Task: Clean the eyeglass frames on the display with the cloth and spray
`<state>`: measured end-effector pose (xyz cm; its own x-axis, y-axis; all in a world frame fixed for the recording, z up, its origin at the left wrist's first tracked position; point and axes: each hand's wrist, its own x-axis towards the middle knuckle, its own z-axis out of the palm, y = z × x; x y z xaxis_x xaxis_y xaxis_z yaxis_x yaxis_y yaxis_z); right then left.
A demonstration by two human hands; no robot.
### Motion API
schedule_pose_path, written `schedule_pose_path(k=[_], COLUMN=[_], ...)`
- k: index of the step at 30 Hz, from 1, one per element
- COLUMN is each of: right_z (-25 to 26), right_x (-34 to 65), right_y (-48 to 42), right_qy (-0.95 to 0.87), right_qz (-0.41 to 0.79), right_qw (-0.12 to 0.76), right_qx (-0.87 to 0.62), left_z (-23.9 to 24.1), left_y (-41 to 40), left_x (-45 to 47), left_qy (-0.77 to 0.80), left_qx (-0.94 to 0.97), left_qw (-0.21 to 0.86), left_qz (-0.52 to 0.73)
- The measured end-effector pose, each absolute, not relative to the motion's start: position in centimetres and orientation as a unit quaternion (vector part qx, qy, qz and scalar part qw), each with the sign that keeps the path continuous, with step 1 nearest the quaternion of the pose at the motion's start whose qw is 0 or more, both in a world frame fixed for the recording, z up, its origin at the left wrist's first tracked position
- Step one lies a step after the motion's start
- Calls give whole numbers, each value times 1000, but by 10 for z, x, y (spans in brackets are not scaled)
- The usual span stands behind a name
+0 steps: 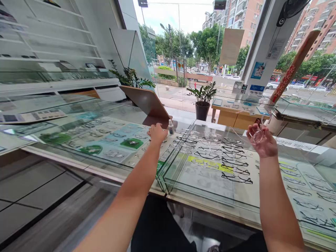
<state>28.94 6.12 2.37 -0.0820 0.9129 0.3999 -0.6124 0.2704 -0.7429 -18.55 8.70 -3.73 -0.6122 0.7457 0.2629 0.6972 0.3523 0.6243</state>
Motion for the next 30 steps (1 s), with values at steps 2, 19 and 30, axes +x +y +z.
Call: schedule_pose_path(k=[2,19,30], right_z=[21,5,-3], right_x=[297,307,309], right_y=[59,62,64], right_qy=[-449,-441,-493], right_qz=[578,581,567], right_qw=[662,677,644], right_qx=[-160,-103,-143], left_z=[-39,-30,-56], left_y=[93,91,83], left_x=[-182,-185,-221], left_qy=[797,502,381], left_qx=[468,424,445], left_qw=[35,454,672], left_qz=[380,601,453])
